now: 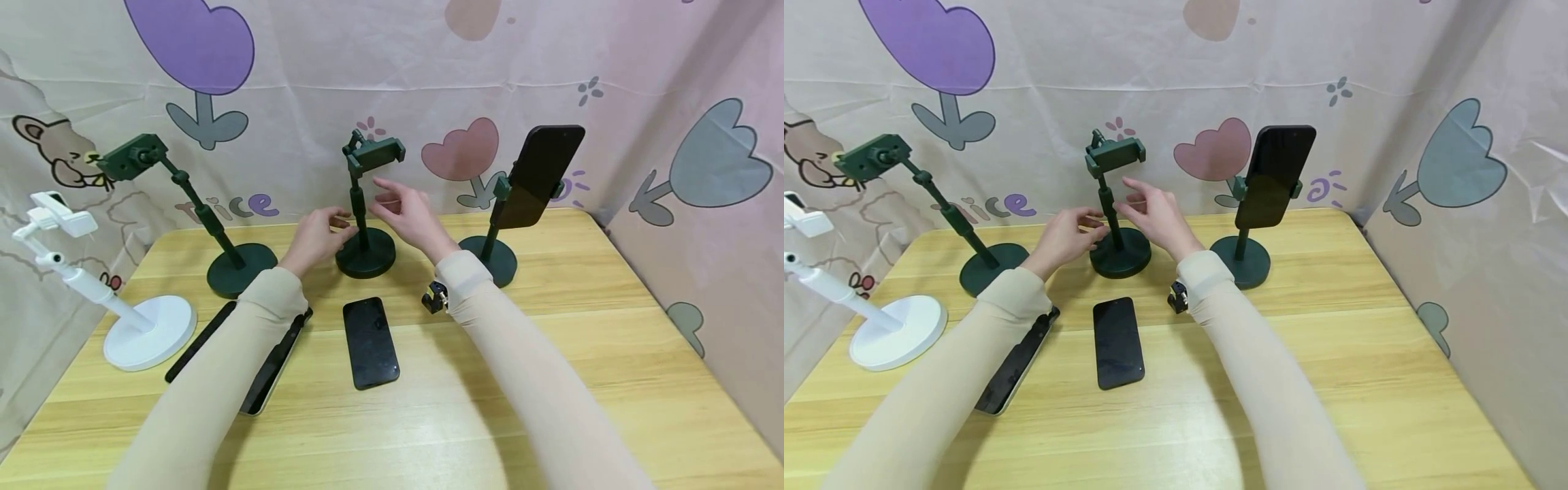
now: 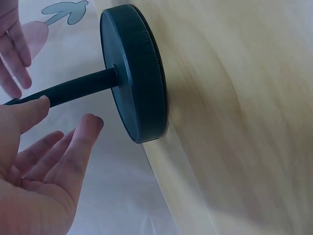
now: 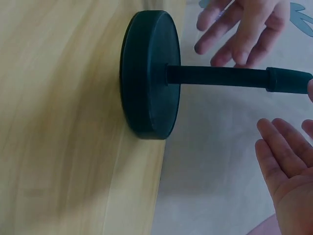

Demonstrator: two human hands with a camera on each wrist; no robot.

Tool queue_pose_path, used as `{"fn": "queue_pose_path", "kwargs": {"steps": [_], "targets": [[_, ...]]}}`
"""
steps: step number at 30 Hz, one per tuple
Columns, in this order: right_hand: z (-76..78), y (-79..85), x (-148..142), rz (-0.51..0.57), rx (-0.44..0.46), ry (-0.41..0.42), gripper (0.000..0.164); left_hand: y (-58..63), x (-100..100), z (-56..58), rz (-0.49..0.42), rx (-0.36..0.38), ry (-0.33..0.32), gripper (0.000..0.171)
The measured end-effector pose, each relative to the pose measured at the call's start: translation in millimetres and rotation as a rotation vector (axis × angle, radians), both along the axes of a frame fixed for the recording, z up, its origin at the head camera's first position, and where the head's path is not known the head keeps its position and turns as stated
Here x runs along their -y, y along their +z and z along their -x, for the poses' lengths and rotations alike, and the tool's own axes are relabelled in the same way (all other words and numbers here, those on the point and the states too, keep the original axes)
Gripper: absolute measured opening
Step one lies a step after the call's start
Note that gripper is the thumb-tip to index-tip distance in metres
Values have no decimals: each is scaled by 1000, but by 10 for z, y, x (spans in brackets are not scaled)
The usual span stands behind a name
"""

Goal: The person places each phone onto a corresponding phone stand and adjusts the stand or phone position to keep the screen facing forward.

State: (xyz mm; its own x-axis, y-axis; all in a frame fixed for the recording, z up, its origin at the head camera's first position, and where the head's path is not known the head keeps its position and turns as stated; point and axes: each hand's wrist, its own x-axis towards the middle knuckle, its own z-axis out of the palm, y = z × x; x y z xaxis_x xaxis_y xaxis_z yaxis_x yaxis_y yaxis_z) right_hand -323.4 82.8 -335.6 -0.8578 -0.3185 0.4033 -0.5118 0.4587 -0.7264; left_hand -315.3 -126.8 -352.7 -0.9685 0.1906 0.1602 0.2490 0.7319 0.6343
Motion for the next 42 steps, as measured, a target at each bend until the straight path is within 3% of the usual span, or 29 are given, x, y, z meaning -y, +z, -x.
{"fn": "queue_pose_path", "kwargs": {"steps": [7, 16, 24, 37, 42], "targets": [[53, 42, 137, -30, 19, 23, 58, -9, -41, 61, -40, 1, -38, 36], [44, 79, 243, -49, -8, 9, 47, -40, -111, 72, -80, -55, -66, 20], [72, 72, 163, -76, -74, -16, 41, -44, -211, 65, -76, -77, -53, 14], [-1, 64, -9, -31, -61, -21, 35, -59, -353, 15, -105, -43, -90, 12], [-42, 51, -67, -29, -74, -26, 34, -52, -401, -30, -72, -44, -98, 13]]}}
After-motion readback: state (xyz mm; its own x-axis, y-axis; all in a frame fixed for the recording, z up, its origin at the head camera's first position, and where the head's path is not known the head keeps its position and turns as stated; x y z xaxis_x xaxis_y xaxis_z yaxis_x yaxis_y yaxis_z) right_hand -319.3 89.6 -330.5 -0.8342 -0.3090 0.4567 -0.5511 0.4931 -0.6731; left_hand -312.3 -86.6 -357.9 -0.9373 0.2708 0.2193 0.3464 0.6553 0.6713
